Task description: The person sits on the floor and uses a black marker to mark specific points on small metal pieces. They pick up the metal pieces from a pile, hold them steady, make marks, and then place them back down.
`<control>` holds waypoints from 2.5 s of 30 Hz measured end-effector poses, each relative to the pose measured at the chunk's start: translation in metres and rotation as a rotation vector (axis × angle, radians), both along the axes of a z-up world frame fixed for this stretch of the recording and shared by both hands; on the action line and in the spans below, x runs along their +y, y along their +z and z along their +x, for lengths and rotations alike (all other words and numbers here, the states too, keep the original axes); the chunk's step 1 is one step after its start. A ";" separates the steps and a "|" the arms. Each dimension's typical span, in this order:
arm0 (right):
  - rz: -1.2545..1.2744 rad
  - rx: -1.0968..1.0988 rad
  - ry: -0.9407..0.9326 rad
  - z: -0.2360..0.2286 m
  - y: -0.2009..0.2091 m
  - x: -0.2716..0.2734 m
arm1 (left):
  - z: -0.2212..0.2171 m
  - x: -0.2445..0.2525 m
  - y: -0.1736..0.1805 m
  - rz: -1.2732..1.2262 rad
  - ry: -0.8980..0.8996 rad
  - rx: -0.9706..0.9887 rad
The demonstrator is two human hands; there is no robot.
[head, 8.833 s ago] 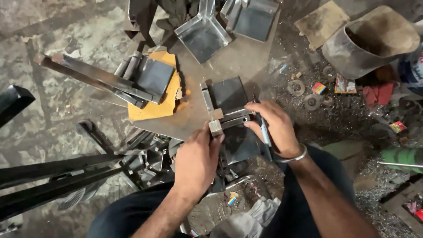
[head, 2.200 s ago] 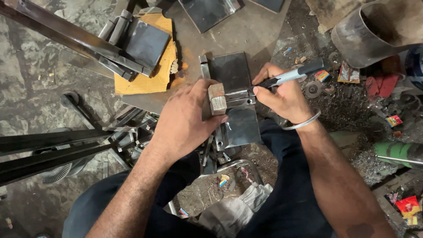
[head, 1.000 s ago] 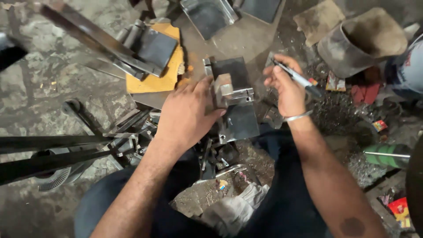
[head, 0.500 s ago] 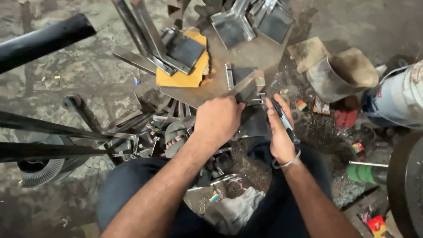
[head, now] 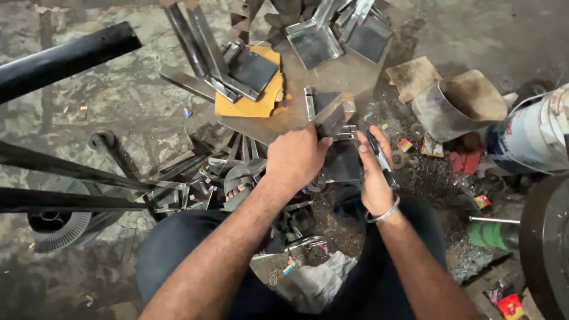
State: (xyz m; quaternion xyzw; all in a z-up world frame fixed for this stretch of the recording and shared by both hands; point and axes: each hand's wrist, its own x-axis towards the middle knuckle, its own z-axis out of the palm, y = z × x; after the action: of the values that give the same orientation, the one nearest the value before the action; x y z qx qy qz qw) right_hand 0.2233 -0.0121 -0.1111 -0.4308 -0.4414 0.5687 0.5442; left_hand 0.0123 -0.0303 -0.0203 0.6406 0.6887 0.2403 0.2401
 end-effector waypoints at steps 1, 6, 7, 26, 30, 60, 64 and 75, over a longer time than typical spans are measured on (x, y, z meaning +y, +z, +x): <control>-0.001 0.005 -0.009 -0.001 0.000 0.002 | 0.001 0.000 -0.002 -0.001 -0.009 0.005; 0.043 0.036 0.028 0.002 -0.009 0.014 | 0.003 0.001 0.003 -0.093 0.020 -0.011; 0.041 0.043 0.019 0.005 -0.010 0.015 | 0.004 0.002 -0.003 -0.095 0.011 -0.003; -0.178 0.166 -0.047 0.005 -0.013 -0.007 | -0.001 0.004 -0.016 -0.004 -0.007 -0.017; -0.135 0.128 -0.075 0.000 -0.013 -0.014 | -0.004 0.005 -0.017 -0.022 -0.023 -0.023; 0.193 -0.255 -0.077 0.019 -0.020 0.017 | 0.005 0.013 0.046 0.178 -0.037 -0.241; 0.373 -0.395 -0.029 0.007 -0.020 0.012 | 0.011 0.010 0.036 0.505 -0.021 -0.118; 0.439 -0.521 -0.051 0.004 -0.023 0.011 | 0.007 0.008 0.051 0.112 -0.014 0.168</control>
State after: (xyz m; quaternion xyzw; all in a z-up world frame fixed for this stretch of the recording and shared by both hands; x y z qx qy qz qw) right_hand 0.2271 -0.0011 -0.1344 -0.4449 -0.6666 0.3172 0.5071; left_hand 0.0198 -0.0227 0.0308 0.6756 0.6875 0.2221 0.1470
